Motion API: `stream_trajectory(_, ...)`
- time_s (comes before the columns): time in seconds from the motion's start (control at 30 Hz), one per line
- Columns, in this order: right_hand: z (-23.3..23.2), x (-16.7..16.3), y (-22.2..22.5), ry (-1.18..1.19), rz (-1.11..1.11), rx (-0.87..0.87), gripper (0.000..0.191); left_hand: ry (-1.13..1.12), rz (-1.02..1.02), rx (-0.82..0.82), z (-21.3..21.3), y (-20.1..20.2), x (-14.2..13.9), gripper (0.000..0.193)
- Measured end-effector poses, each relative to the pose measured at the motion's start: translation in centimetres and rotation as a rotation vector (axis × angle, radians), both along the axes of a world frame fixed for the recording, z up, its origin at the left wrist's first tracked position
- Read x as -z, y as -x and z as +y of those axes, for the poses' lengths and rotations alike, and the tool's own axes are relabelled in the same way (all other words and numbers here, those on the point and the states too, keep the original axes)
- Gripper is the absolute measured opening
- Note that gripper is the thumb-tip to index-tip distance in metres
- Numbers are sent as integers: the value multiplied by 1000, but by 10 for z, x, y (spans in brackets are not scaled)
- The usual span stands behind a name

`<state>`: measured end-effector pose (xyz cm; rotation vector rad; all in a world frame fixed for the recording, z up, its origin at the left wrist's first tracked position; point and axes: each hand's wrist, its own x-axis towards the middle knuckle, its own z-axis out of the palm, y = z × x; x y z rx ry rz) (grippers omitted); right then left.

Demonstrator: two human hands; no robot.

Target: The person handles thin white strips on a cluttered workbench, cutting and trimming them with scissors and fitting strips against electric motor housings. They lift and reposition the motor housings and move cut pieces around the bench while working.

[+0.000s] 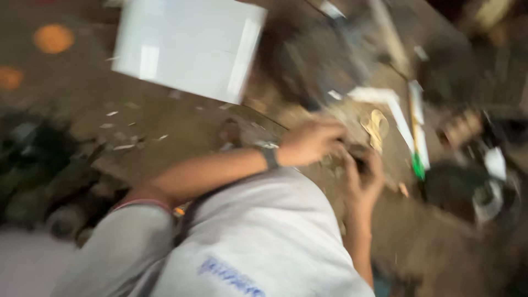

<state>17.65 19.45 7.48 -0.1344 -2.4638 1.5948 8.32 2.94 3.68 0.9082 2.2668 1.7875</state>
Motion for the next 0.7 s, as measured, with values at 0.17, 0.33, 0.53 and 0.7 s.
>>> stream_trajectory(0.17, 62, 26, -12, -237, 12, 88, 9, 1, -100, 106, 47, -6, 6, 15)
stream_trajectory(0.33, 132, 70, -1, -424, -78, 65, 32, 317, 341, 90, 106, 7, 48, 9)
stream_trajectory(0.53, 199, 133, 37, -739, -136, 135, 53, 722, 792, 20, 183, 16, 127, 9)
stream_trajectory(0.7, 208, 157, 46, -537, -237, 73, 36, 759, 717, 39, 174, -7, 142, 16)
